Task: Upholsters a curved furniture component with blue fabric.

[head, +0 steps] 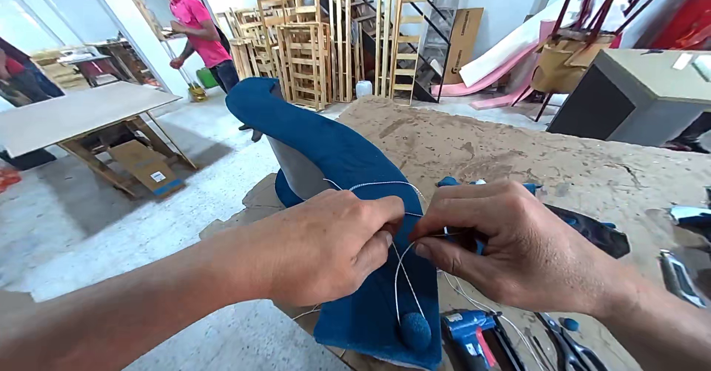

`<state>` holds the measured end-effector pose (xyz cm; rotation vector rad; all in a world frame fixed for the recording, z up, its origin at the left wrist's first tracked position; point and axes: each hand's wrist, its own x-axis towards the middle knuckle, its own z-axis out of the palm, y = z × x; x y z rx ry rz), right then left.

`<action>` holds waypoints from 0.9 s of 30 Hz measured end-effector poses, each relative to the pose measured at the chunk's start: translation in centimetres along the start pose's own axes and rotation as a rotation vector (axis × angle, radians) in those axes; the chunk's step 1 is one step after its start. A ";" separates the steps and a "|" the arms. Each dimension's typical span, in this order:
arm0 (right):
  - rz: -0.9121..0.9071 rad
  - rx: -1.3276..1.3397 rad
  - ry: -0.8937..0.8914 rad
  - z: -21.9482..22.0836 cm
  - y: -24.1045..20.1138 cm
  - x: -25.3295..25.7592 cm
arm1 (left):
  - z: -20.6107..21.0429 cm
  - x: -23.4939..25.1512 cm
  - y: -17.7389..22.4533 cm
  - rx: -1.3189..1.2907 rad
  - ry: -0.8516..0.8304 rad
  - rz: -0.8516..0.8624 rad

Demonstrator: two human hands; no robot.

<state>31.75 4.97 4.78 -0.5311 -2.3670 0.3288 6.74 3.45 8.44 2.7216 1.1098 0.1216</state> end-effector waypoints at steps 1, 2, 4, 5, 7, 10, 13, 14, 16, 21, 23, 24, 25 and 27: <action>-0.003 0.007 0.024 0.2 0.0 -0.1 | -0.5 0.1 0.3 -0.079 -0.091 -0.126; -0.003 0.015 0.050 0.3 -0.1 -0.1 | -0.9 0.3 0.4 -0.149 -0.156 -0.226; 0.001 0.011 0.099 0.6 -0.2 -0.2 | -1.1 0.5 0.4 -0.263 -0.222 -0.313; 0.006 -0.001 0.121 0.7 -0.4 -0.2 | -1.0 0.4 0.5 -0.316 -0.230 -0.315; 0.010 -0.023 0.147 1.0 -0.6 -0.2 | -0.9 0.1 0.8 -0.404 -0.226 -0.297; 0.005 -0.057 0.168 1.5 -1.0 -0.1 | -0.7 -0.1 1.2 -0.488 -0.215 -0.259; 0.027 -0.084 0.153 1.7 -1.1 -0.1 | 0.0 -0.2 1.0 -0.502 -0.195 -0.203; 0.042 -0.097 0.135 1.8 -1.0 -0.2 | 0.0 -0.2 0.9 -0.484 -0.190 -0.194; 0.086 -0.086 0.099 2.0 -0.6 -0.6 | -0.1 -0.6 0.9 -0.474 -0.170 -0.180; 0.269 0.076 0.166 3.1 -0.8 -1.4 | 0.4 -1.1 0.3 -0.478 -0.035 -0.125; 0.281 0.126 0.117 3.3 -1.0 -1.6 | 0.9 -1.1 0.2 -0.488 -0.003 -0.125; 0.284 0.141 0.081 3.2 -1.2 -1.7 | 1.0 -1.0 0.2 -0.483 0.007 -0.125; 0.286 0.131 0.058 3.2 -1.3 -1.7 | 1.1 -0.9 0.1 -0.482 0.013 -0.122; 0.273 0.075 0.041 3.0 -1.4 -1.7 | 1.2 -0.7 0.0 -0.491 0.024 -0.104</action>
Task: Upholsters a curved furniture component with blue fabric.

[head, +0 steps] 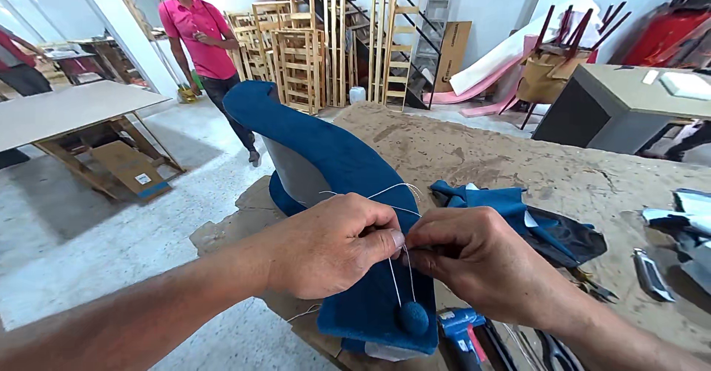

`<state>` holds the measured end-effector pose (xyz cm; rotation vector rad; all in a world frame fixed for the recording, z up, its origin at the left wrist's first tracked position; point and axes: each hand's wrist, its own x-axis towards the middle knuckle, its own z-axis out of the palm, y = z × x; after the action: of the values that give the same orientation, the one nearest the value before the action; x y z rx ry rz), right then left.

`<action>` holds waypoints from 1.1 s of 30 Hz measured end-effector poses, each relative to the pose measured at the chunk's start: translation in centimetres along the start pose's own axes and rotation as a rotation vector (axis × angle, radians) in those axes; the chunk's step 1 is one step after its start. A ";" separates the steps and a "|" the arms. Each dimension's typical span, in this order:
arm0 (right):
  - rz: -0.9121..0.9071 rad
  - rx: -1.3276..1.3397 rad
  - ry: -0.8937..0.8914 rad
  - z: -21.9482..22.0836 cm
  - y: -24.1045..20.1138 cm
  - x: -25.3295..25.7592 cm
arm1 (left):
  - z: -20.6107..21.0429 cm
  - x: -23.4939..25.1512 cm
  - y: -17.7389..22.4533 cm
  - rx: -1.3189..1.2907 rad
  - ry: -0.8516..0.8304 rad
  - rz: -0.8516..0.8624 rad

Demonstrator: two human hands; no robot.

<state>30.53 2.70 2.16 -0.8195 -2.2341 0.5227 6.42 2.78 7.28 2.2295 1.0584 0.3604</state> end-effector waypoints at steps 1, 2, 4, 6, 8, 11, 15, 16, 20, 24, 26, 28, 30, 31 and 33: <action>-0.013 -0.012 -0.006 -0.1 0.0 0.0 | 0.1 0.1 -0.1 -0.010 0.010 0.006; -0.022 0.009 -0.031 -0.2 0.1 0.0 | 0.2 0.2 -0.1 -0.019 0.030 0.005; 0.014 0.112 -0.108 -0.4 0.0 -0.1 | 0.6 0.4 -0.1 -0.019 0.079 -0.022; 0.117 0.233 -0.161 -0.4 -0.3 -0.3 | 0.8 0.5 0.0 0.000 0.101 -0.046; 0.165 0.321 -0.154 -0.1 -0.7 -0.5 | 0.7 0.6 0.1 0.014 0.104 -0.052; 0.209 0.388 -0.087 0.7 -1.3 -0.5 | 0.6 0.8 -0.1 0.009 0.086 -0.035; 0.184 0.360 0.008 1.6 -0.7 -0.3 | 0.9 1.0 -0.6 -0.008 0.116 0.029; 0.156 0.354 0.021 1.6 -0.4 -0.2 | 0.9 1.1 -0.7 -0.034 0.138 0.036; 0.059 0.360 0.004 1.1 0.6 0.0 | 0.9 1.2 -1.2 -0.155 0.172 0.060; 0.071 0.362 -0.081 0.3 0.1 0.0 | 0.7 1.3 -1.2 -0.283 0.139 0.051; 0.093 0.383 -0.101 0.1 0.2 -0.1 | 0.5 1.3 -1.0 -0.332 0.122 0.023; 0.157 0.410 -0.076 0.0 0.1 -0.2 | 0.4 1.3 -0.7 -0.367 0.105 -0.020; 0.211 0.356 -0.006 0.1 -0.5 -0.5 | 0.2 1.2 -0.5 -0.398 0.076 -0.050; 0.213 0.273 0.040 0.1 -0.7 -0.7 | 0.1 1.2 -0.4 -0.404 0.063 -0.055; 0.185 0.084 0.154 0.6 -1.5 -1.2 | 0.0 1.3 -0.5 -0.397 0.053 -0.045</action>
<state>30.12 0.74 2.04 -0.9934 -1.9946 0.6151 6.93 3.99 6.90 1.8491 0.9656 0.5608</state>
